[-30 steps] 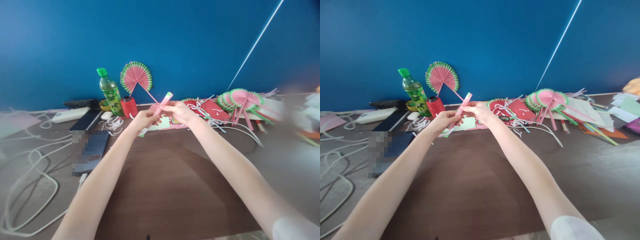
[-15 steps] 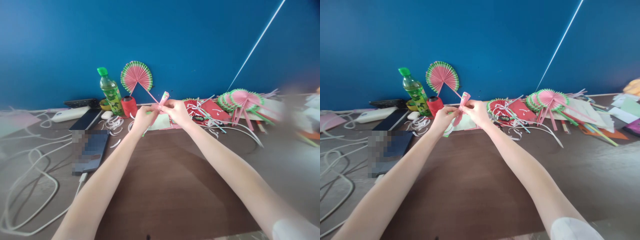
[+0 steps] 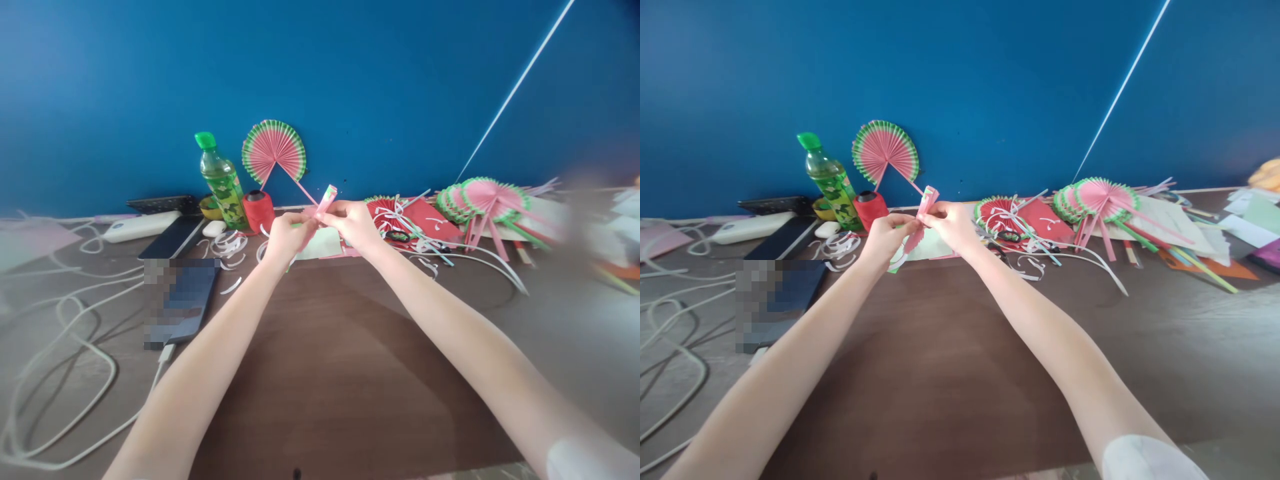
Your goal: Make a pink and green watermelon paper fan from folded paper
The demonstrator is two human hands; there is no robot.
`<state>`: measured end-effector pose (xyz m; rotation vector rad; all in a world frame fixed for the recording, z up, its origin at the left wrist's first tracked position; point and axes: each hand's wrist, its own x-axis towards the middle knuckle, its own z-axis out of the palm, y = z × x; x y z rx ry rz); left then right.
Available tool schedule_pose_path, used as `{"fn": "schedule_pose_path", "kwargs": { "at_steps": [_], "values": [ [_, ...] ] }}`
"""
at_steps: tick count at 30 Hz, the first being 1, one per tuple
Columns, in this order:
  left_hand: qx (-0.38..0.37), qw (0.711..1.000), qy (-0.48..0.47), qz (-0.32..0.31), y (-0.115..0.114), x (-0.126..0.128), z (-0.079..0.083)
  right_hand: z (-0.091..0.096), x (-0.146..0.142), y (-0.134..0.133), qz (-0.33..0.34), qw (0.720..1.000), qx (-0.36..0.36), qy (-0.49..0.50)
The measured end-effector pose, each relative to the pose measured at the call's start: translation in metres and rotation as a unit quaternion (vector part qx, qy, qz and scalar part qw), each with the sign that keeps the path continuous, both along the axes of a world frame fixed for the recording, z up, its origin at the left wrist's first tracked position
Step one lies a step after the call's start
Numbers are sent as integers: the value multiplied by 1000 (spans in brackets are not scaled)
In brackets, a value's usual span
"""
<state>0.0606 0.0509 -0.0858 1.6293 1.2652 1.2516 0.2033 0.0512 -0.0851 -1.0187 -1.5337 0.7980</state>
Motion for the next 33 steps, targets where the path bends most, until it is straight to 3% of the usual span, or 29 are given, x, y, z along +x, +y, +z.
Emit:
{"fn": "schedule_pose_path", "kwargs": {
  "at_steps": [12, 22, 33],
  "values": [
    [-35, 999, -40, -3, 1, 1, -1, 2, -5, -5, -18, 999, 36, -28],
    [-34, 998, -48, -10, -3, 1, 4, 5, -2, -3, 1, 1000, 0, 28],
    [-27, 997, -77, 8, -1, 4, -1, 0, -6, -4, -22, 998, 49, -23]
  ]
}}
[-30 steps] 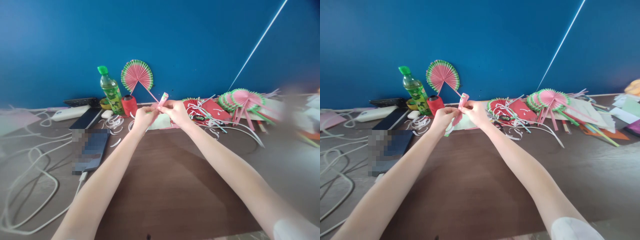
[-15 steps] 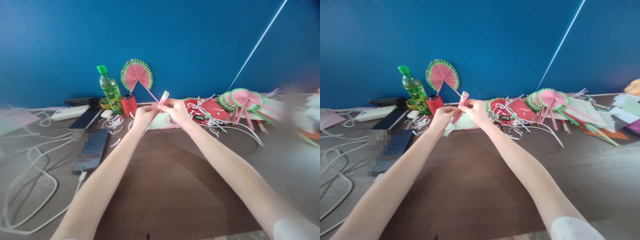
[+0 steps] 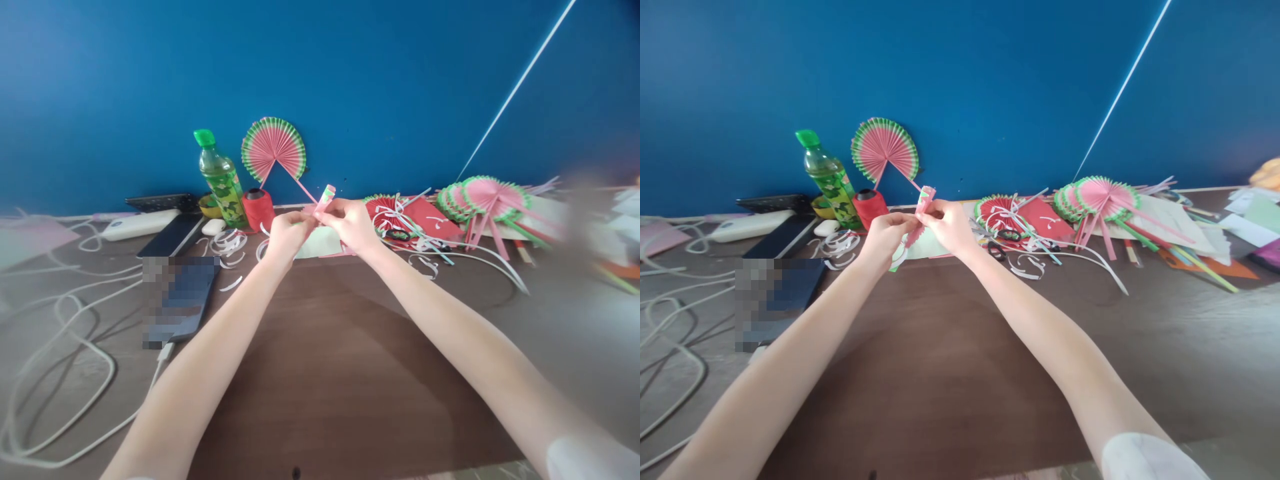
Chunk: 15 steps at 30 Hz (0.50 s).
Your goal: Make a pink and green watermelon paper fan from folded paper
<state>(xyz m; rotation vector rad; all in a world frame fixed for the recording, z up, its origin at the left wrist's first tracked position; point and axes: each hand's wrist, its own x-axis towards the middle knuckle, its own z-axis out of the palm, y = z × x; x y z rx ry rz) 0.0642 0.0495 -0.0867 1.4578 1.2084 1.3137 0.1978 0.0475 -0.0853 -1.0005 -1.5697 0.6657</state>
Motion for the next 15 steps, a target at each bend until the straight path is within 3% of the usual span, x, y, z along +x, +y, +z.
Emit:
{"fn": "schedule_pose_path", "kwargs": {
  "at_steps": [7, 15],
  "values": [
    [-16, 1000, 1, 12, -1, 1, 1, 1, -5, -3, -14, 998, 47, -31],
    [4, 1000, -3, -19, -1, 0, 3, 2, 0, 1, 2, 1000, 1, 28]
  ]
}}
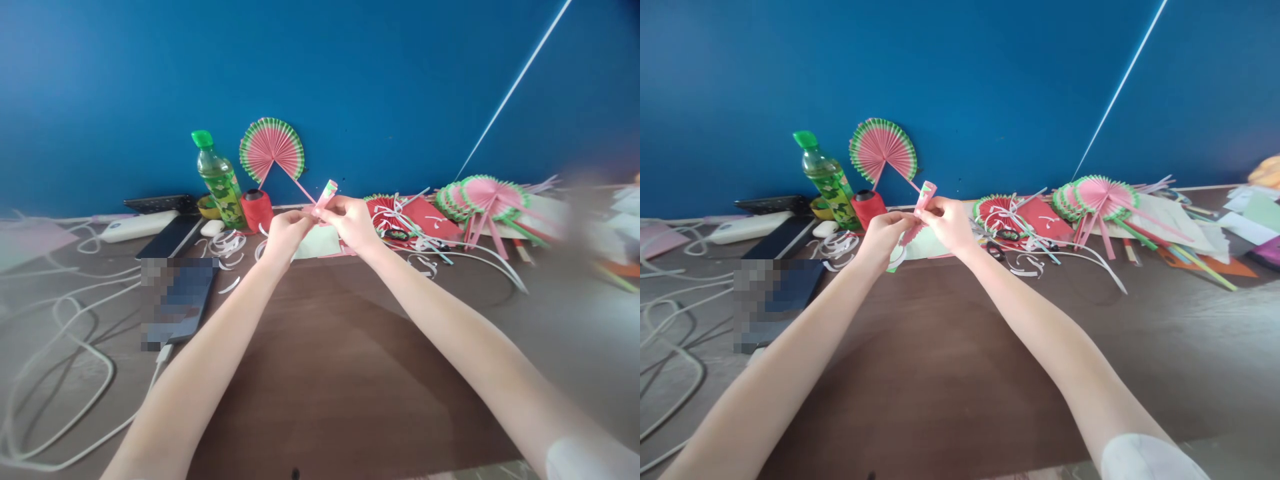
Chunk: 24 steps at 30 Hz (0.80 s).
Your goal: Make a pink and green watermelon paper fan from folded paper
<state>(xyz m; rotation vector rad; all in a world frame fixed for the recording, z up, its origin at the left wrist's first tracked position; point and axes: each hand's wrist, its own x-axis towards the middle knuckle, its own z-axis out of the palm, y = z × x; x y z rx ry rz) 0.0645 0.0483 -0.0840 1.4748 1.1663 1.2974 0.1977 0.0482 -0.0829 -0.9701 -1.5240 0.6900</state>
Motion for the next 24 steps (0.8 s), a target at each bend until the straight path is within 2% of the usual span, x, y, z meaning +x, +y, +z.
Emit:
{"fn": "schedule_pose_path", "kwargs": {
  "at_steps": [6, 14, 20, 24],
  "values": [
    [-6, 1000, -7, -7, -1, -1, 2, 2, -1, -4, -37, 996, 50, -66],
    [-41, 996, -85, -2, 7, 0, -6, -4, -6, -7, -80, 980, 108, -148],
    [-43, 995, -91, -8, 6, 2, -5, -1, -3, -2, -34, 998, 42, -43],
    [-40, 996, -79, -14, 3, 3, -2, 1, 0, 1, -17, 1000, -5, 8]
  ]
}}
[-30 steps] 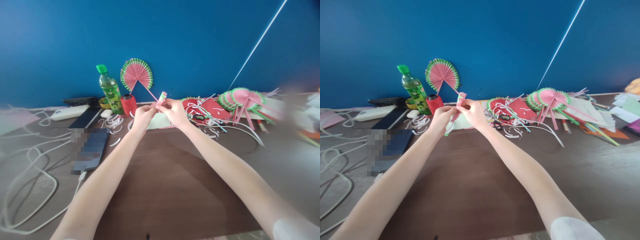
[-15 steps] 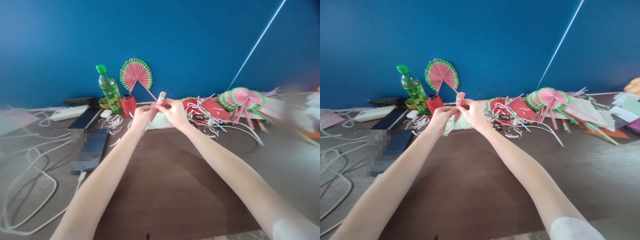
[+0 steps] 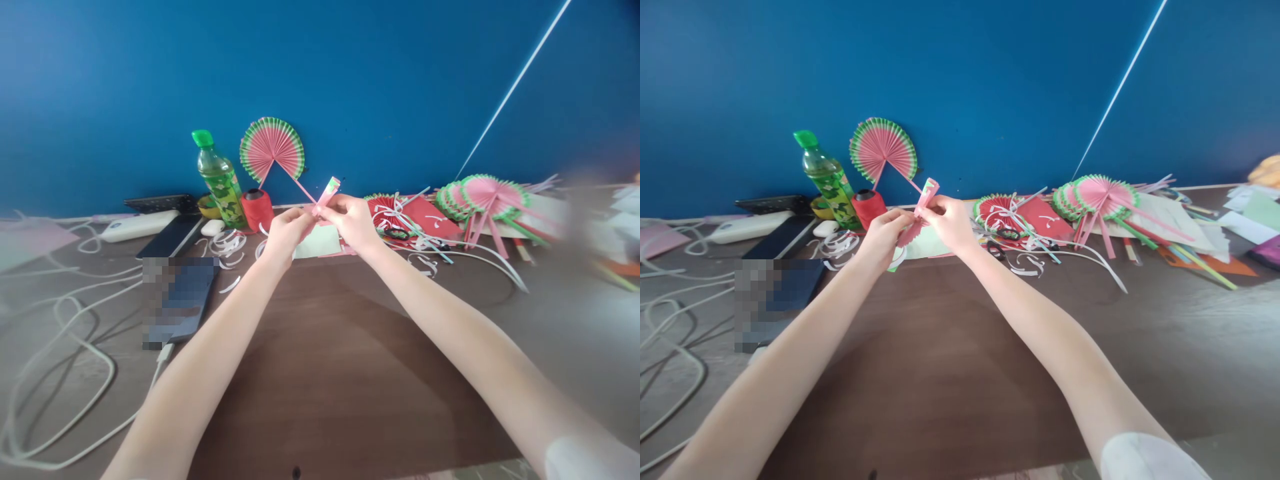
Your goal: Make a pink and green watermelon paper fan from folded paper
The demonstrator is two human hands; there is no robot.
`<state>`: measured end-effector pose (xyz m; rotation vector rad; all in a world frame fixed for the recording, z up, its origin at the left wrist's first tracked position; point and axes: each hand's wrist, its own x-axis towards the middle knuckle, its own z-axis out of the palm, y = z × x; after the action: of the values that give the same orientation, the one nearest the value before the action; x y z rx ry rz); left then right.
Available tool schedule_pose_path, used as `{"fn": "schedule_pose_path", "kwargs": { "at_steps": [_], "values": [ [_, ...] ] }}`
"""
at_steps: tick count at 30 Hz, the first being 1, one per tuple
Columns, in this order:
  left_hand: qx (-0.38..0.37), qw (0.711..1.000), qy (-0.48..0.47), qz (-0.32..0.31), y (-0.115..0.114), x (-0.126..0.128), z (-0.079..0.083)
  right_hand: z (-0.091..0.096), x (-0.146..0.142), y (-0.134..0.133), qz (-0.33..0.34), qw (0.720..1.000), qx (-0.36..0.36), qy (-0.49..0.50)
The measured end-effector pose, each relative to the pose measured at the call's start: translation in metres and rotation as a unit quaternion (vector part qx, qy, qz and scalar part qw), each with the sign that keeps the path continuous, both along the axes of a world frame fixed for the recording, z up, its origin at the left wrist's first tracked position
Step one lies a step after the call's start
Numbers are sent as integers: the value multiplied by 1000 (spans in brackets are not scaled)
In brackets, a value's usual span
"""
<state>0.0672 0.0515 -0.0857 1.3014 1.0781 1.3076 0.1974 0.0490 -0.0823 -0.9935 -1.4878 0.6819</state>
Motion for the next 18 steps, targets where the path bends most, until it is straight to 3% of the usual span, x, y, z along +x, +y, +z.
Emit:
{"fn": "schedule_pose_path", "kwargs": {
  "at_steps": [8, 18],
  "values": [
    [13, 1000, 0, -21, 0, -1, 0, 3, 3, -2, 12, 999, -27, 31],
    [44, 998, 48, -13, 1, -5, -2, -1, 3, -1, -9, 997, 31, -64]
  ]
}}
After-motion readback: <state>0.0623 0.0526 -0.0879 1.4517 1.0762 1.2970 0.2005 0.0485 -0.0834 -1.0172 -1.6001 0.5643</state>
